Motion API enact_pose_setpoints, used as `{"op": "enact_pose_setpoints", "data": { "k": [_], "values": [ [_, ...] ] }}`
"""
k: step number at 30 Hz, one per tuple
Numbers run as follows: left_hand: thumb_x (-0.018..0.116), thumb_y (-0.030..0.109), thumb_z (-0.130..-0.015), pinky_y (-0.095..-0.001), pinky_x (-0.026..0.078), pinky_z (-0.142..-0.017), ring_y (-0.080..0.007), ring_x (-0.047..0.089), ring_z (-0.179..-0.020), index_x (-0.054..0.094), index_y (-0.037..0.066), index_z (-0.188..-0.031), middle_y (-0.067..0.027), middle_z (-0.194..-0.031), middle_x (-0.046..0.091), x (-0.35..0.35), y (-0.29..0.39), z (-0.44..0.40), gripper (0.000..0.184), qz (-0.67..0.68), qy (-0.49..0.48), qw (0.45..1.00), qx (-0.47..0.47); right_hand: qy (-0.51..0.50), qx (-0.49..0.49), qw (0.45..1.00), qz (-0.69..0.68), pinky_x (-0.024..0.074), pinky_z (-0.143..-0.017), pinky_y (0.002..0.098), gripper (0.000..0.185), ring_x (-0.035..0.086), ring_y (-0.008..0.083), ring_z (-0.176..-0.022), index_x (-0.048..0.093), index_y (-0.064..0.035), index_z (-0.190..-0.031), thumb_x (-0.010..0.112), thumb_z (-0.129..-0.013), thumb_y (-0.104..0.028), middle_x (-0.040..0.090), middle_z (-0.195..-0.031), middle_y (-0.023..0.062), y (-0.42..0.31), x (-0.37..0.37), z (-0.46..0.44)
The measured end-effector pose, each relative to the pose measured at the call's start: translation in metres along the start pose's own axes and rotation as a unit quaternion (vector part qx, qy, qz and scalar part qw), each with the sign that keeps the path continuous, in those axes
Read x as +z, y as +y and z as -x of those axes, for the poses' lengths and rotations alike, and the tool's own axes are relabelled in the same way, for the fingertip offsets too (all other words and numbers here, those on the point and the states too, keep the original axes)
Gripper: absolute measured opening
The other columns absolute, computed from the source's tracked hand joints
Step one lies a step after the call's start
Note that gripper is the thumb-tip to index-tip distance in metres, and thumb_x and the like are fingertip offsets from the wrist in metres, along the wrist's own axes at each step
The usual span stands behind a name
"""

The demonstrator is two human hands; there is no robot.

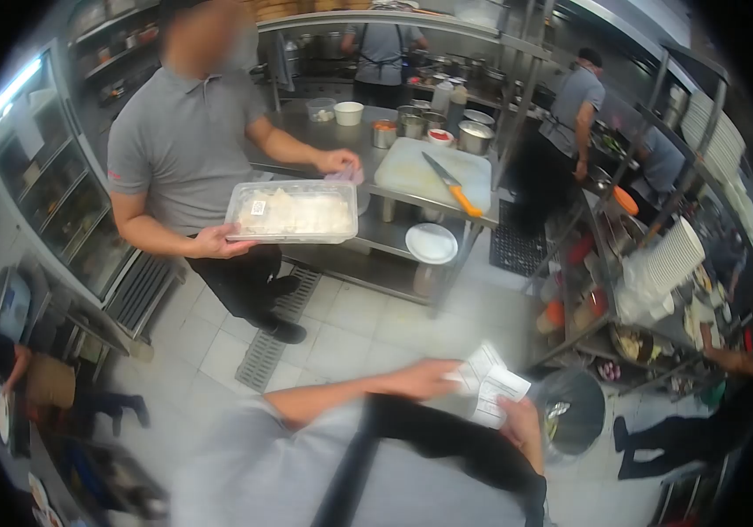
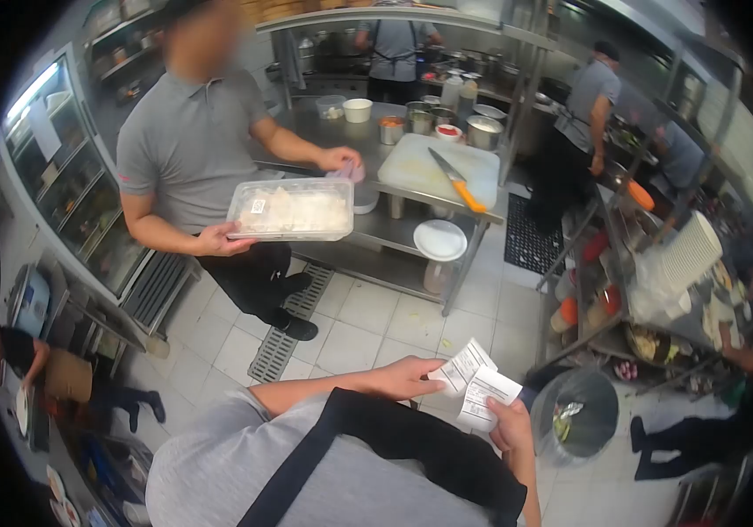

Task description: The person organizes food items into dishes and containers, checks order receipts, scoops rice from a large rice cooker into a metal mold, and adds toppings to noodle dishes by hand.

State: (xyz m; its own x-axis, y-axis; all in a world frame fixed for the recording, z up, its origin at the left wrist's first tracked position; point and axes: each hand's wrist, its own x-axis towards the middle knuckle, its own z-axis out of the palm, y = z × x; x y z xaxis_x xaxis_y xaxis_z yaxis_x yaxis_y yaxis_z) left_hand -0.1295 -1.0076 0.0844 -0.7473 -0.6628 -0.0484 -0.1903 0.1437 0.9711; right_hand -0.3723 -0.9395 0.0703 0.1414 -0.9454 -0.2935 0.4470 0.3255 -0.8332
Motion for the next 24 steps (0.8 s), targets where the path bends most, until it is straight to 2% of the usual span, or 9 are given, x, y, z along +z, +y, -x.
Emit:
{"op": "enact_pose_setpoints", "data": {
  "k": [4, 9, 13, 14, 17, 19, 21, 22, 24],
  "values": [
    [0.05, 0.021, -0.091, -0.0316, 0.047, -0.074, -0.0162, 0.059, -0.077, 0.058, 0.005, -0.108, -0.0115, -0.082, 0.064, -0.049, 0.012, -0.052, 0.025, -0.089, 0.111, 0.989, 0.046, -0.087, -0.015, 0.974, 0.207, 0.0405, -0.09, 0.0285, 0.035, 0.055, 0.0154, -0.1, 0.05, 0.0055, -0.119, 0.053, -0.085, -0.002, 0.058, -0.112, 0.0117, -0.038, -0.011, -0.072],
    [0.053, 0.019, -0.088, -0.0365, 0.049, -0.068, -0.0293, 0.063, -0.08, 0.057, 0.005, -0.109, -0.0185, -0.087, 0.062, -0.158, 0.028, -0.112, 0.026, -0.219, 0.267, 0.937, 0.044, -0.061, -0.106, 0.918, 0.376, 0.0413, -0.082, 0.0253, 0.027, 0.054, 0.0116, -0.089, 0.054, 0.0037, -0.113, 0.05, -0.088, -0.007, 0.06, -0.093, 0.0031, -0.068, -0.005, -0.138],
    [0.061, 0.019, -0.084, -0.0298, 0.047, -0.073, -0.0106, 0.056, -0.081, 0.058, -0.001, -0.106, -0.0099, -0.091, 0.064, -0.288, 0.072, -0.158, 0.03, -0.244, 0.343, 0.895, 0.148, 0.039, -0.096, 0.926, 0.364, 0.0444, -0.074, 0.0251, 0.025, 0.056, 0.0121, -0.082, 0.056, 0.0037, -0.11, 0.052, -0.088, -0.008, 0.061, -0.088, 0.0024, -0.074, -0.037, -0.19],
    [0.061, 0.016, -0.084, -0.0274, 0.046, -0.071, -0.0095, 0.055, -0.079, 0.06, -0.001, -0.101, -0.006, -0.09, 0.064, -0.326, 0.083, -0.173, 0.025, -0.279, 0.374, 0.878, 0.103, 0.072, -0.081, 0.93, 0.352, 0.0449, -0.072, 0.025, 0.025, 0.057, 0.0121, -0.08, 0.056, 0.0032, -0.109, 0.053, -0.087, -0.008, 0.061, -0.088, 0.0026, -0.074, -0.054, -0.202],
    [0.058, 0.012, -0.085, -0.026, 0.045, -0.069, -0.0079, 0.054, -0.075, 0.062, 0.003, -0.095, -0.001, -0.084, 0.063, -0.443, 0.091, -0.235, 0.014, -0.165, 0.472, 0.832, 0.24, 0.143, -0.16, 0.916, 0.34, 0.0481, -0.069, 0.0276, 0.028, 0.058, 0.0132, -0.079, 0.055, 0.0002, -0.113, 0.049, -0.086, -0.001, 0.062, -0.092, 0.0071, -0.051, -0.129, -0.251],
    [0.058, 0.019, -0.082, -0.0346, 0.047, -0.072, -0.0297, 0.063, -0.082, 0.062, 0.002, -0.095, -0.0173, -0.087, 0.065, -0.495, 0.117, -0.264, 0.022, -0.19, 0.556, 0.768, 0.257, 0.213, -0.127, 0.917, 0.312, 0.0489, -0.07, 0.0281, 0.03, 0.06, 0.0158, -0.08, 0.054, 0.0024, -0.113, 0.045, -0.085, 0.003, 0.062, -0.093, 0.0092, -0.049, -0.153, -0.263],
    [0.056, 0.022, -0.083, -0.0389, 0.047, -0.075, -0.0354, 0.061, -0.085, 0.062, 0.002, -0.095, -0.0198, -0.089, 0.064, -0.553, 0.131, -0.303, 0.024, -0.235, 0.598, 0.721, 0.26, 0.283, -0.061, 0.847, 0.446, 0.0478, -0.066, 0.0279, 0.028, 0.06, 0.0157, -0.077, 0.056, 0.0036, -0.108, 0.048, -0.081, 0.001, 0.064, -0.089, 0.0086, -0.043, -0.191, -0.265],
    [0.054, 0.023, -0.084, -0.0411, 0.046, -0.076, -0.0373, 0.06, -0.086, 0.061, 0.001, -0.096, -0.0209, -0.09, 0.063, -0.593, 0.128, -0.333, 0.026, -0.215, 0.608, 0.715, 0.269, 0.299, -0.16, 0.826, 0.45, 0.0463, -0.067, 0.0283, 0.028, 0.06, 0.0172, -0.077, 0.057, 0.0037, -0.104, 0.049, -0.078, 0.0, 0.064, -0.087, 0.0077, -0.022, -0.223, -0.268],
    [0.051, 0.026, -0.086, -0.0459, 0.044, -0.078, -0.0403, 0.058, -0.087, 0.06, 0.001, -0.096, -0.0229, -0.089, 0.062, -0.638, 0.13, -0.376, 0.028, -0.224, 0.645, 0.689, 0.243, 0.413, -0.039, 0.743, 0.525, 0.046, -0.071, 0.0304, 0.028, 0.06, 0.0208, -0.079, 0.059, 0.0032, -0.103, 0.049, -0.076, -0.001, 0.064, -0.088, 0.0104, -0.013, -0.235, -0.252]
  ]
}}
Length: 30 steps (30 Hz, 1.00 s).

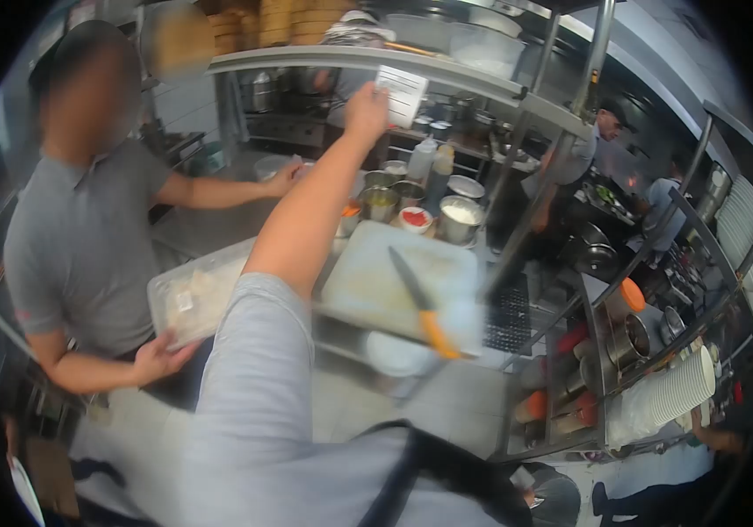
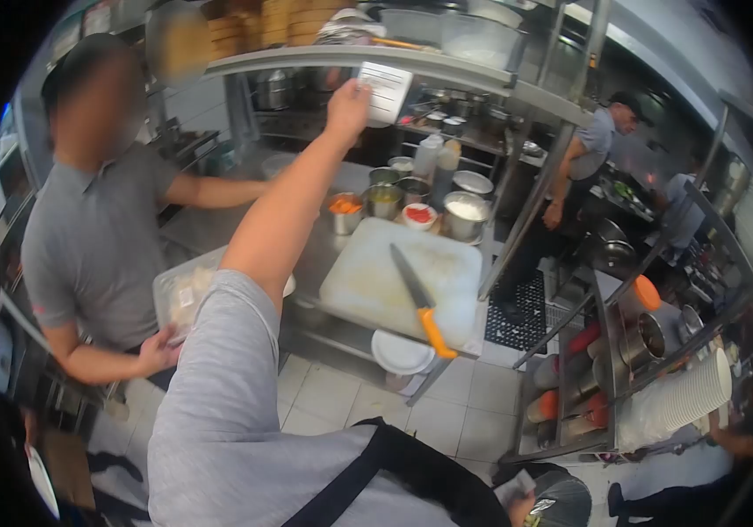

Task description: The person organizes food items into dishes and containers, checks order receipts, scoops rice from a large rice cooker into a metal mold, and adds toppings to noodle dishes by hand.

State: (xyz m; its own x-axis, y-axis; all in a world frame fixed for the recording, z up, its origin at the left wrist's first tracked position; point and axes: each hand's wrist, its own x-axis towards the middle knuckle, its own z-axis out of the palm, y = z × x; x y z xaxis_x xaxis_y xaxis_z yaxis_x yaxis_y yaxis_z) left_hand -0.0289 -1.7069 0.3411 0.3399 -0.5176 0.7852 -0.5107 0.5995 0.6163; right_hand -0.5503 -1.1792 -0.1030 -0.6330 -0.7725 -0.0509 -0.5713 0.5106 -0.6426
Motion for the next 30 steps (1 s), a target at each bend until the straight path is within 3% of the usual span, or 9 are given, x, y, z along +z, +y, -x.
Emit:
{"op": "enact_pose_setpoints", "data": {
  "k": [9, 14, 17, 20, 22, 24, 26, 29, 30],
  "values": [
    [0.061, 0.026, -0.083, -0.0304, 0.044, -0.064, -0.0121, 0.055, -0.066, 0.066, -0.001, -0.083, -0.0071, -0.071, 0.063, 0.043, -0.014, -0.024, 0.028, 0.1, 0.107, 0.986, -0.084, 0.062, 0.187, 0.98, 0.037, 0.0457, -0.078, 0.0344, 0.035, 0.059, 0.0263, -0.088, 0.057, 0.0042, -0.104, 0.061, -0.072, -0.009, 0.063, -0.095, 0.0157, 0.023, 0.015, 0.028],
    [0.062, 0.039, -0.079, -0.0393, 0.046, -0.073, -0.0314, 0.061, -0.078, 0.067, 0.0, -0.087, -0.0184, -0.081, 0.065, 0.045, -0.029, -0.048, 0.04, -0.108, 0.193, 0.974, 0.041, 0.081, 0.211, 0.974, 0.015, 0.0455, -0.082, 0.0366, 0.041, 0.059, 0.0293, -0.093, 0.057, 0.0048, -0.105, 0.067, -0.07, -0.014, 0.062, -0.098, 0.0187, 0.045, 0.018, 0.051],
    [0.065, 0.022, -0.08, -0.0359, 0.046, -0.059, -0.0198, 0.056, -0.056, 0.064, -0.003, -0.082, -0.0118, -0.065, 0.062, 0.032, 0.028, 0.003, 0.026, 0.035, 0.206, 0.978, -0.011, 0.096, 0.22, 0.97, -0.039, 0.0454, -0.084, 0.038, 0.045, 0.059, 0.0312, -0.096, 0.057, 0.0051, -0.106, 0.07, -0.069, -0.016, 0.061, -0.1, 0.0205, 0.06, 0.021, 0.082],
    [0.062, 0.016, -0.084, -0.034, 0.044, -0.08, -0.0219, 0.055, -0.09, 0.052, -0.007, -0.107, -0.0169, -0.102, 0.058, 0.059, 0.053, 0.1, 0.034, 0.137, 0.239, 0.959, 0.071, 0.142, 0.174, 0.967, -0.12, 0.0459, -0.081, 0.04, 0.043, 0.058, 0.0353, -0.092, 0.056, 0.0053, -0.106, 0.069, -0.072, -0.017, 0.061, -0.099, 0.0213, 0.114, 0.044, 0.088],
    [0.053, 0.014, -0.089, -0.0336, 0.036, -0.095, -0.0195, 0.045, -0.106, 0.04, -0.003, -0.12, -0.0117, -0.115, 0.047, 0.083, 0.108, 0.233, 0.037, 0.28, -0.02, 0.96, 0.004, 0.121, 0.123, 0.956, -0.238, 0.0463, -0.072, 0.033, 0.027, 0.059, 0.0231, -0.079, 0.058, -0.001, -0.105, 0.061, -0.08, -0.011, 0.063, -0.091, 0.0144, 0.031, -0.004, 0.1],
    [0.048, 0.02, -0.092, -0.0314, 0.037, -0.092, -0.0167, 0.046, -0.105, 0.044, 0.003, -0.12, -0.0063, -0.115, 0.049, 0.102, 0.129, 0.382, 0.033, 0.353, -0.421, 0.835, -0.035, 0.055, 0.09, 0.955, -0.276, 0.0467, -0.064, 0.0289, 0.02, 0.059, 0.0183, -0.07, 0.059, -0.0044, -0.102, 0.057, -0.083, -0.007, 0.063, -0.085, 0.0119, -0.018, -0.051, 0.121],
    [0.049, 0.022, -0.091, -0.0292, 0.038, -0.09, -0.014, 0.046, -0.108, 0.044, 0.008, -0.126, -0.0022, -0.118, 0.051, 0.08, 0.193, 0.52, 0.038, 0.367, -0.773, 0.512, -0.083, 0.06, -0.057, 0.987, -0.141, 0.049, -0.063, 0.0317, 0.015, 0.062, 0.0253, -0.07, 0.063, -0.0046, -0.093, 0.063, -0.079, -0.01, 0.063, -0.085, 0.0134, -0.049, -0.104, 0.146],
    [0.062, 0.006, -0.082, -0.022, 0.043, -0.074, -0.0067, 0.053, -0.088, 0.053, 0.005, -0.113, -0.0017, -0.096, 0.057, 0.038, 0.291, 0.637, 0.032, 0.357, -0.885, 0.195, -0.227, 0.066, -0.134, 0.987, -0.065, 0.0484, -0.059, 0.0309, 0.016, 0.062, 0.0194, -0.066, 0.064, -0.0066, -0.094, 0.067, -0.078, -0.011, 0.065, -0.081, 0.0083, -0.031, -0.15, 0.184],
    [0.062, 0.005, -0.082, -0.021, 0.042, -0.071, -0.0059, 0.053, -0.084, 0.055, 0.005, -0.106, -0.0005, -0.091, 0.057, 0.039, 0.311, 0.664, 0.026, 0.379, -0.872, 0.251, -0.182, 0.084, -0.072, 0.986, -0.125, 0.0483, -0.059, 0.0297, 0.018, 0.061, 0.0165, -0.066, 0.064, -0.0064, -0.096, 0.067, -0.079, -0.01, 0.065, -0.081, 0.0067, -0.012, -0.166, 0.199]
  ]
}}
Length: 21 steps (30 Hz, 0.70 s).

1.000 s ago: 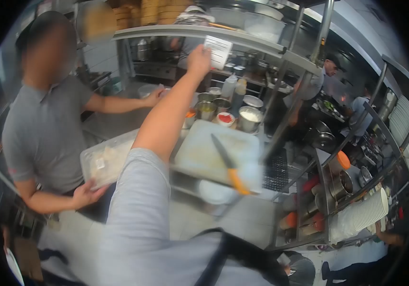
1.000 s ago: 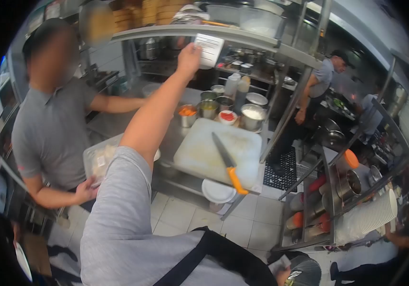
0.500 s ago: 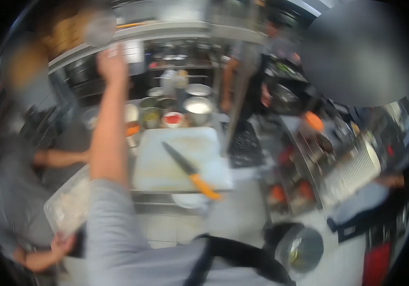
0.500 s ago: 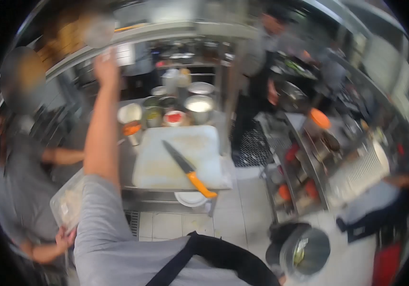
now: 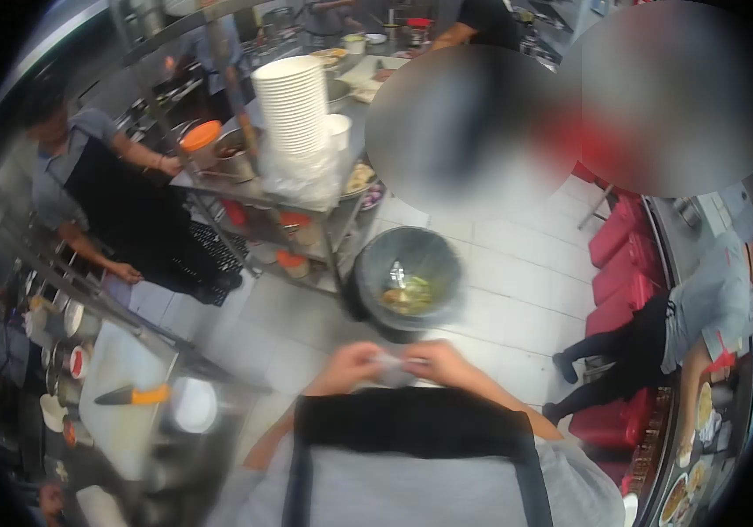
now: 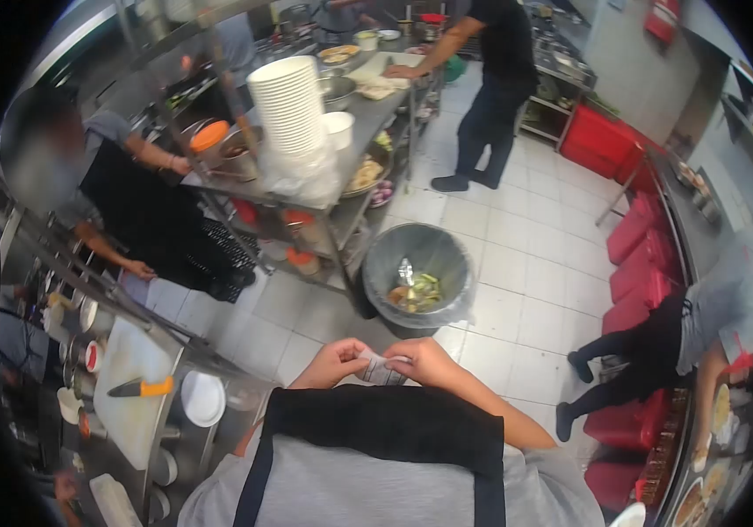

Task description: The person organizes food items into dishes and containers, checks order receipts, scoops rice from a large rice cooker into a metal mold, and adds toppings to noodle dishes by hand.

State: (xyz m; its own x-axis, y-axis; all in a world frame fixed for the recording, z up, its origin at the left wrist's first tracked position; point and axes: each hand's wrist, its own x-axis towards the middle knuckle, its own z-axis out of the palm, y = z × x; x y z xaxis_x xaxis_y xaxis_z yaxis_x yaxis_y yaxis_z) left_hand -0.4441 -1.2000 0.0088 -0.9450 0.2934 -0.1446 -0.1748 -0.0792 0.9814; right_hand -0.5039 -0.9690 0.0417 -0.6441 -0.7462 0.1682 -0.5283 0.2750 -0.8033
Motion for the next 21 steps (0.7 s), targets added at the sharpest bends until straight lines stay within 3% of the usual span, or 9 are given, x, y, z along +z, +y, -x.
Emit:
{"op": "enact_pose_setpoints", "data": {
  "k": [2, 4, 10, 13, 16, 18, 19, 20, 21],
  "values": [
    [0.063, 0.005, -0.08, -0.0192, 0.041, -0.066, -0.0042, 0.052, -0.074, 0.057, 0.005, -0.093, 0.0019, -0.08, 0.056, 0.028, -0.018, -0.046, 0.014, -0.1, 0.068, 0.989, 0.083, 0.056, 0.128, 0.983, -0.117, 0.0481, -0.058, 0.0273, 0.021, 0.06, 0.0106, -0.065, 0.064, -0.006, -0.1, 0.067, -0.079, -0.009, 0.065, -0.081, 0.0033, 0.022, -0.033, 0.028],
    [0.065, 0.006, -0.078, -0.0192, 0.039, -0.059, -0.0026, 0.047, -0.068, 0.056, 0.007, -0.078, 0.0051, -0.071, 0.052, 0.053, 0.025, -0.086, 0.01, -0.14, 0.135, 0.973, 0.125, 0.096, 0.195, 0.902, -0.373, 0.0486, -0.06, 0.0235, 0.041, 0.057, 0.0091, -0.067, 0.054, -0.0014, -0.115, 0.068, -0.077, -0.004, 0.063, -0.084, 0.0043, 0.04, -0.071, 0.038],
    [0.064, 0.009, -0.081, -0.0197, 0.043, -0.058, -0.0036, 0.053, -0.064, 0.063, 0.003, -0.087, 0.0001, -0.071, 0.061, 0.093, 0.105, -0.24, 0.009, -0.12, 0.08, 0.973, 0.178, 0.304, 0.173, 0.87, -0.349, 0.0507, -0.06, 0.0257, 0.013, 0.06, 0.0122, -0.067, 0.058, 0.0027, -0.089, 0.064, -0.078, 0.0, 0.064, -0.079, 0.0099, 0.076, -0.176, 0.012],
    [0.062, 0.012, -0.083, -0.0202, 0.041, -0.055, -0.0047, 0.053, -0.06, 0.063, 0.005, -0.092, 0.0013, -0.064, 0.057, 0.089, 0.117, -0.307, 0.011, -0.105, 0.199, 0.933, 0.282, 0.376, 0.141, 0.842, -0.36, 0.0509, -0.06, 0.0259, 0.014, 0.06, 0.0129, -0.067, 0.057, 0.0023, -0.091, 0.063, -0.079, -0.001, 0.065, -0.081, 0.0112, 0.11, -0.219, -0.003],
    [0.059, 0.013, -0.085, -0.0217, 0.041, -0.052, -0.0058, 0.053, -0.057, 0.061, 0.006, -0.098, 0.0008, -0.063, 0.054, 0.072, 0.099, -0.346, 0.015, -0.19, 0.258, 0.93, 0.179, 0.44, 0.124, 0.813, -0.36, 0.0512, -0.061, 0.0263, 0.014, 0.06, 0.0135, -0.067, 0.055, 0.0012, -0.091, 0.064, -0.079, -0.002, 0.064, -0.082, 0.0111, 0.157, -0.272, -0.02],
    [0.058, 0.008, -0.083, -0.0258, 0.046, -0.063, -0.0119, 0.059, -0.069, 0.059, 0.007, -0.105, -0.0029, -0.074, 0.061, 0.075, 0.061, -0.361, 0.022, -0.214, 0.272, 0.929, 0.13, 0.458, 0.117, 0.796, -0.378, 0.0513, -0.061, 0.0267, 0.016, 0.06, 0.0142, -0.068, 0.054, -0.0002, -0.09, 0.064, -0.079, -0.003, 0.063, -0.083, 0.0107, 0.189, -0.31, -0.041],
    [0.058, 0.001, -0.076, -0.0324, 0.044, -0.084, -0.0206, 0.058, -0.093, 0.055, 0.008, -0.112, -0.0087, -0.097, 0.062, 0.07, 0.029, -0.371, 0.037, -0.3, 0.232, 0.9, 0.215, 0.465, 0.121, 0.783, -0.396, 0.0511, -0.062, 0.0276, 0.017, 0.06, 0.0147, -0.07, 0.052, -0.001, -0.091, 0.065, -0.079, -0.003, 0.062, -0.084, 0.0098, 0.206, -0.329, -0.055],
    [0.06, 0.0, -0.07, -0.0375, 0.033, -0.1, -0.0272, 0.046, -0.116, 0.055, 0.009, -0.116, -0.0116, -0.119, 0.054, 0.083, 0.032, -0.368, 0.047, -0.335, 0.199, 0.905, 0.174, 0.47, 0.125, 0.769, -0.414, 0.0509, -0.064, 0.0286, 0.019, 0.059, 0.0152, -0.071, 0.051, -0.0019, -0.091, 0.065, -0.079, -0.003, 0.062, -0.084, 0.009, 0.223, -0.349, -0.071],
    [0.064, 0.003, -0.069, -0.0385, 0.031, -0.102, -0.029, 0.041, -0.121, 0.054, 0.011, -0.118, -0.0122, -0.124, 0.051, 0.085, 0.016, -0.371, 0.051, -0.357, 0.183, 0.902, 0.157, 0.473, 0.129, 0.755, -0.435, 0.0508, -0.066, 0.0296, 0.021, 0.059, 0.0157, -0.073, 0.05, -0.0027, -0.091, 0.065, -0.078, -0.004, 0.061, -0.084, 0.0082, 0.239, -0.366, -0.086]
  ]
}}
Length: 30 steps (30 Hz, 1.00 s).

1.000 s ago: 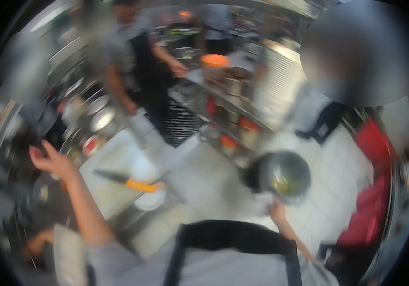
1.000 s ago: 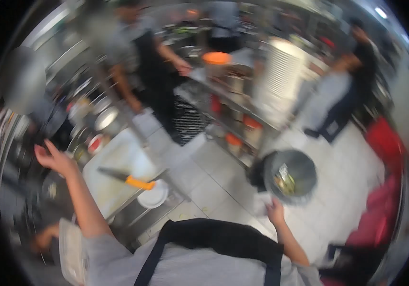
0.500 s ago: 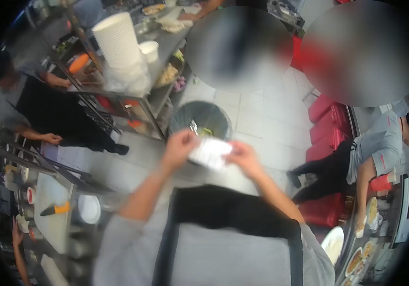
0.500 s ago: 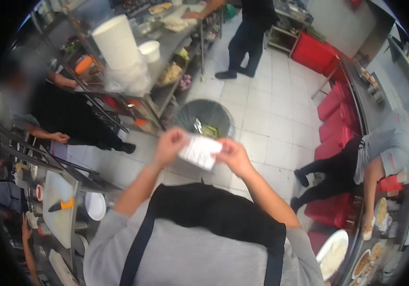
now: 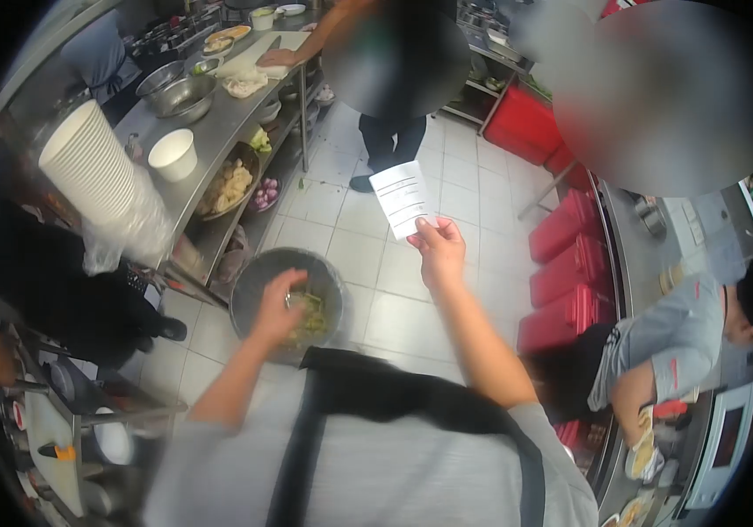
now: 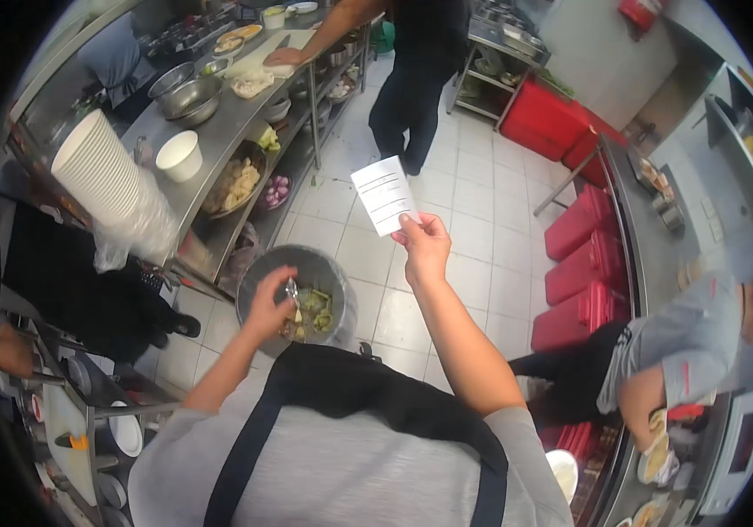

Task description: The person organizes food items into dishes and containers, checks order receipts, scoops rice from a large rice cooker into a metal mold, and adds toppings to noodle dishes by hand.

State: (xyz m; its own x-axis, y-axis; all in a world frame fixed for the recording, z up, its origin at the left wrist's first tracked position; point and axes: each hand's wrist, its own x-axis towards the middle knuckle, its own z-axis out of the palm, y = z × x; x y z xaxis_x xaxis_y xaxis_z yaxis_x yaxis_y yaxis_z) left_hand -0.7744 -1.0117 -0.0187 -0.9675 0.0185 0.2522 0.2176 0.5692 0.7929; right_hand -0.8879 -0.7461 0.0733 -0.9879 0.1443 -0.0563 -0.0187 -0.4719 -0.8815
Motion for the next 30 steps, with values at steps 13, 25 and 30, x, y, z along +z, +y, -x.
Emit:
{"op": "enact_pose_setpoints", "data": {
  "k": [13, 25, 30],
  "values": [
    [0.061, 0.006, -0.075, -0.0295, 0.043, -0.08, -0.0208, 0.056, -0.099, 0.06, 0.006, -0.105, -0.0105, -0.105, 0.059, -0.046, -0.011, -0.111, 0.03, -0.081, 0.149, 0.977, -0.127, -0.07, 0.056, 0.994, -0.069, 0.0498, -0.062, 0.0263, 0.024, 0.057, 0.0153, -0.074, 0.049, -0.0026, -0.095, 0.065, -0.078, -0.001, 0.058, -0.088, 0.0079, 0.009, 0.099, -0.321],
    [0.066, 0.007, -0.071, -0.0352, 0.046, -0.084, -0.0291, 0.058, -0.097, 0.062, 0.007, -0.101, -0.0126, -0.099, 0.062, 0.035, -0.012, -0.131, 0.03, -0.16, 0.226, 0.888, -0.368, -0.306, 0.103, 0.928, -0.184, 0.0466, -0.058, 0.0275, 0.021, 0.058, 0.0179, -0.07, 0.05, -0.0033, -0.095, 0.062, -0.079, 0.003, 0.059, -0.084, 0.0079, 0.02, 0.346, -0.557],
    [0.066, 0.007, -0.069, -0.0369, 0.046, -0.082, -0.0321, 0.058, -0.095, 0.062, 0.007, -0.099, -0.0133, -0.097, 0.062, 0.015, -0.014, -0.155, 0.03, -0.219, 0.292, 0.857, -0.365, -0.341, 0.1, 0.913, -0.201, 0.0479, -0.058, 0.0281, 0.017, 0.058, 0.0193, -0.066, 0.05, -0.0019, -0.094, 0.06, -0.08, 0.002, 0.058, -0.083, 0.0082, 0.021, 0.428, -0.646]
  ]
}}
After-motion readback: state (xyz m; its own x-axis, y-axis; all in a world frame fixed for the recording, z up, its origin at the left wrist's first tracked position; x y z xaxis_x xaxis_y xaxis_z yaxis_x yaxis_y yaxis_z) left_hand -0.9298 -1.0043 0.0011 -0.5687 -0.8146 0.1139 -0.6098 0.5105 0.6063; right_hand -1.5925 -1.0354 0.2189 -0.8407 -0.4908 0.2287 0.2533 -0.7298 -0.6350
